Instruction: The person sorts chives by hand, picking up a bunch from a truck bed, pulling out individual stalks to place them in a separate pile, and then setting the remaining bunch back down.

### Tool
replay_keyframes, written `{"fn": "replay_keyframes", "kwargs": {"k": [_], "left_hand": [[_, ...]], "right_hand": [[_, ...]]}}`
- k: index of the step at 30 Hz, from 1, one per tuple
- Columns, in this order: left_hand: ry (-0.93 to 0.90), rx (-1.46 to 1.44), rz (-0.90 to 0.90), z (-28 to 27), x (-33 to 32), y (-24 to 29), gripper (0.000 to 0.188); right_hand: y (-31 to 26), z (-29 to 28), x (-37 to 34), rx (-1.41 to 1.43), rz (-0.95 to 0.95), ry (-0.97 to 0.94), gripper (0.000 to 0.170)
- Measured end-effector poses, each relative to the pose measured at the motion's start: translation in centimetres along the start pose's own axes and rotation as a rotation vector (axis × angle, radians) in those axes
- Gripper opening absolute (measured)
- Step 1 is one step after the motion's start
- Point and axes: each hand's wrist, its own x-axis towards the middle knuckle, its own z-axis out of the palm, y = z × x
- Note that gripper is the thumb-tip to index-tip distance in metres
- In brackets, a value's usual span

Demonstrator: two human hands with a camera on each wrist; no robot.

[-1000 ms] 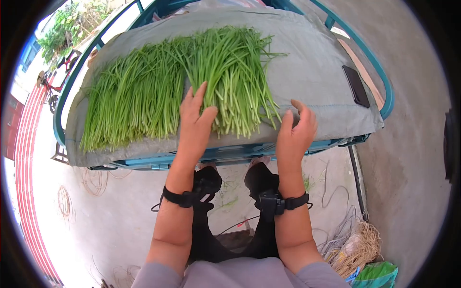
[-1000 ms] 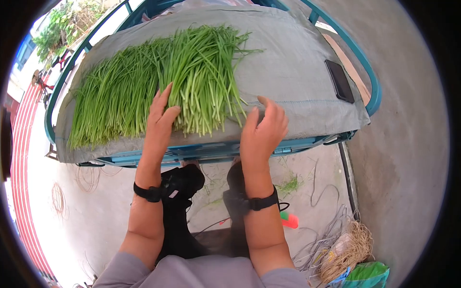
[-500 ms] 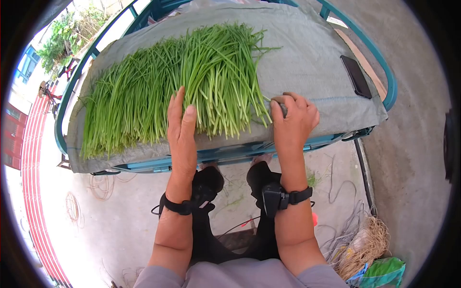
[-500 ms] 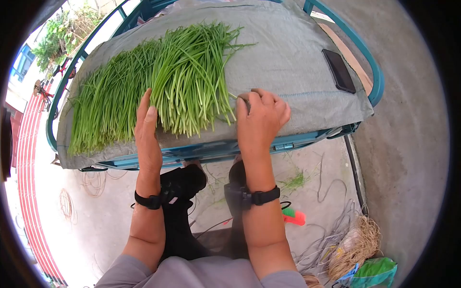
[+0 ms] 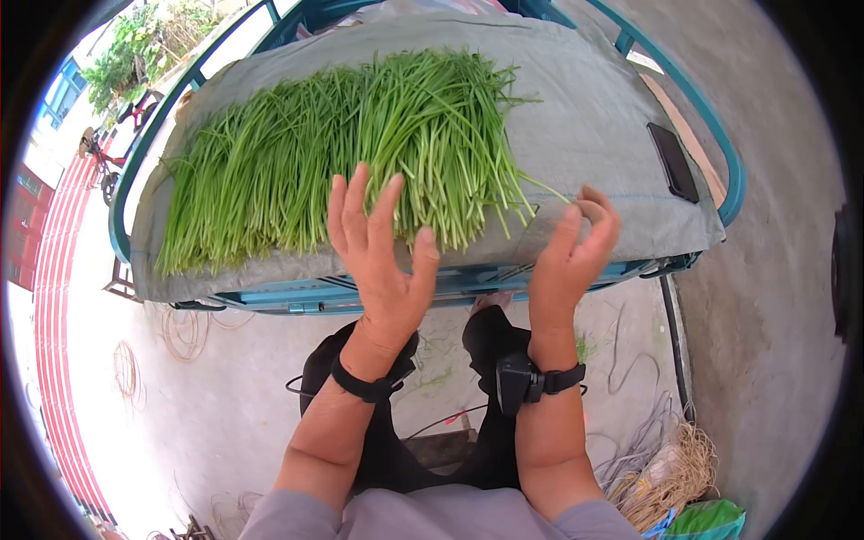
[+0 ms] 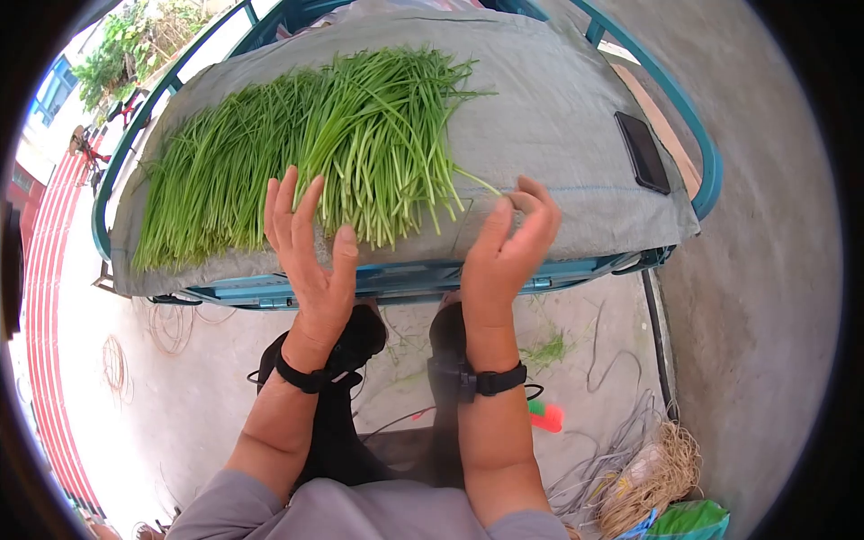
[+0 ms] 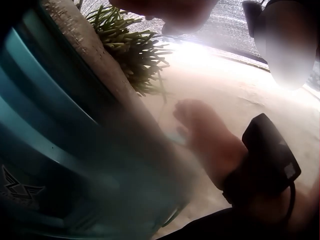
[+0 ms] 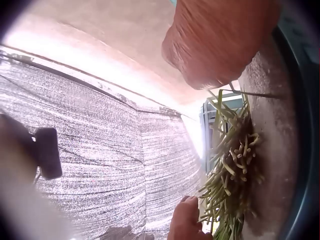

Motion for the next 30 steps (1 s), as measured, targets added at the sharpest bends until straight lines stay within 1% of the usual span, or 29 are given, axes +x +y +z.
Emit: {"fn": "replay_keyframes", "kwargs": {"k": [3,4,6,7,10,11,14,15,17,18,19,20,21,22,24,25,28,29,30], "left_hand": [[0.011,-0.003,0.056,-0.4,-0.1,0.6,0.049],[0.005,-0.019,0.081,-0.4,-0.3,0.8,0.046],[-0.008,-0.050,0.132,-0.3,-0.8,1.2,0.042],[-0.001,-0.097,0.168,-0.1,-0.9,1.5,0.044],[-0.036,-0.137,0.220,-0.3,-1.2,2.8,0.047],[-0.020,-0.180,0.231,-0.2,-1.3,3.2,0.049],[-0.083,-0.203,0.319,-0.8,-1.2,3.6,0.053],[-0.060,-0.286,0.348,-0.8,-1.1,3.5,0.039],[-0.080,-0.423,0.309,-1.7,-0.9,3.0,0.026],[-0.090,-0.493,0.290,-2.0,-0.8,2.9,0.019],[-0.010,-0.663,0.192,-1.9,-1.0,3.0,0.006],[0.019,-0.853,0.065,-2.4,-1.1,3.6,0.007],[0.048,-1.039,-0.067,-3.3,-1.2,4.5,0.009],[0.078,-1.220,-0.204,-4.2,-1.0,5.4,0.012],[0.104,-1.228,-0.281,-5.5,-0.2,6.5,0.018],[0.119,-1.228,-0.320,-6.1,0.2,7.0,0.021],[0.168,-1.304,-0.679,-8.2,1.5,6.9,0.020],[0.246,-1.330,-0.689,-8.6,2.2,6.3,0.020],[0.286,-1.319,-0.664,-9.4,2.7,5.7,0.021]], "right_hand": [[-0.9,-0.6,-0.4,0.156,0.004,0.118,0.014],[-1.1,-0.7,-0.4,0.211,0.001,0.162,0.014],[-2.0,-1.0,-0.3,0.198,-0.090,0.232,0.014],[-2.6,-1.2,-0.3,0.191,-0.133,0.268,0.014],[-5.0,-2.6,-1.2,0.078,-0.304,0.162,0.012],[-5.5,-3.1,-1.9,0.067,-0.346,0.088,0.016],[-7.4,-4.1,-3.4,0.116,-0.502,-0.192,0.025],[-7.7,-3.9,-3.7,0.177,-0.535,-0.206,0.026],[-8.4,-3.4,-4.3,0.294,-0.597,-0.226,0.030],[-8.5,-2.8,-4.7,0.355,-0.529,-0.194,0.032],[-8.5,-2.0,-5.0,0.416,-0.461,-0.160,0.034],[-8.5,-1.5,-5.0,0.477,-0.393,-0.126,0.036],[-8.5,-1.3,-4.6,0.408,-0.368,-0.180,0.040],[-8.4,-1.3,-4.8,0.414,-0.356,-0.261,0.040],[-8.1,-0.9,-5.6,0.430,-0.330,-0.423,0.040],[-8.4,-0.4,-6.3,0.508,-0.262,-0.427,0.027],[-9.3,-0.8,-6.6,0.499,-0.252,-0.602,0.015],[-9.7,-0.6,-6.7,0.480,-0.273,-0.559,0.012],[-9.7,-0.6,-6.7,0.486,-0.291,-0.574,0.009]]}}
